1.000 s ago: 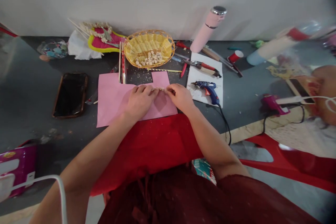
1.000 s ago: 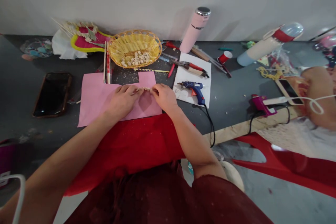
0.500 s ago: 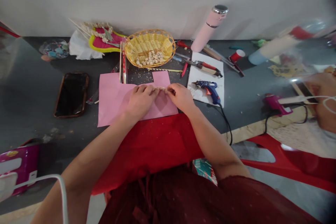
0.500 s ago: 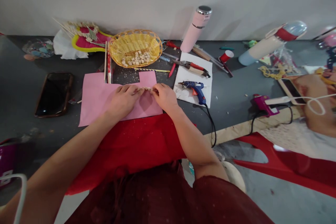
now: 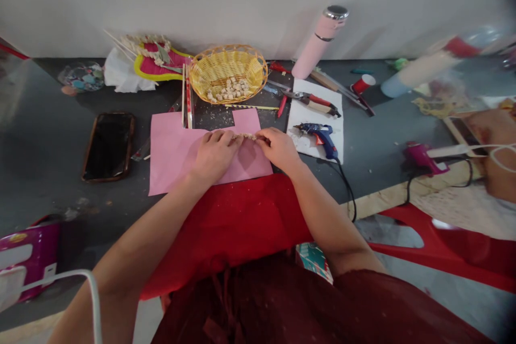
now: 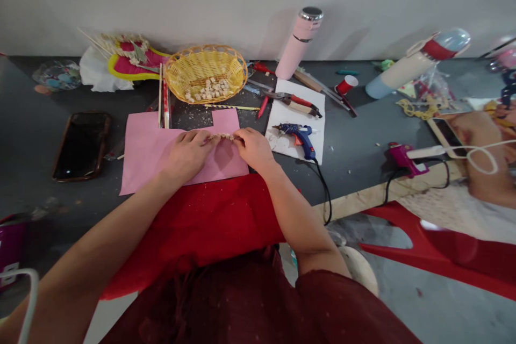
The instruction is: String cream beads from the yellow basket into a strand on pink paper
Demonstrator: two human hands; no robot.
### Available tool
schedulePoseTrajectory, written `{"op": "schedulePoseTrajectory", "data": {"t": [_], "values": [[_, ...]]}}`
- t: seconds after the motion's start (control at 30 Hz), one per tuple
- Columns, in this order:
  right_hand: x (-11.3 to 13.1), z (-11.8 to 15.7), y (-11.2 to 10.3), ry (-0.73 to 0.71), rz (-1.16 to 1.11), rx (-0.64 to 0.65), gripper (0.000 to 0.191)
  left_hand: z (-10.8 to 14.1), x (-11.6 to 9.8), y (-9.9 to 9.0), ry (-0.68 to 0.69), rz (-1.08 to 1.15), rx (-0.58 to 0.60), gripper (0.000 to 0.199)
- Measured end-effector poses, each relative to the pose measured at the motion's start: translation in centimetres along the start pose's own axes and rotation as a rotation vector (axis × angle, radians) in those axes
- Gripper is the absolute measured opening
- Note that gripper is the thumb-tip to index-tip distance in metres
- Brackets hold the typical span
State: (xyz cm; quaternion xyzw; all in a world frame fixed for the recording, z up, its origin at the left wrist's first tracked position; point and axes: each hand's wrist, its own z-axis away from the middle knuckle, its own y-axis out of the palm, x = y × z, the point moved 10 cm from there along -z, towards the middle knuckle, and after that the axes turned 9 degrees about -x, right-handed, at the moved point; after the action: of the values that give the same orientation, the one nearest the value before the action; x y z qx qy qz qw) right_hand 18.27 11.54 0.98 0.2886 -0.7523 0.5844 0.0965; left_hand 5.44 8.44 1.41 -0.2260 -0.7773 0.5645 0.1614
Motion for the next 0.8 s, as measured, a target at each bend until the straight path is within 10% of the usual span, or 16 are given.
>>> {"op": "schedulePoseTrajectory", "data": {"t": [0.8], "values": [[-0.04, 0.09, 0.2, -0.004, 0.016, -0.005, 0.011, 0.02, -0.01, 0.07, -0.001, -0.009, 0.013, 0.035]]}}
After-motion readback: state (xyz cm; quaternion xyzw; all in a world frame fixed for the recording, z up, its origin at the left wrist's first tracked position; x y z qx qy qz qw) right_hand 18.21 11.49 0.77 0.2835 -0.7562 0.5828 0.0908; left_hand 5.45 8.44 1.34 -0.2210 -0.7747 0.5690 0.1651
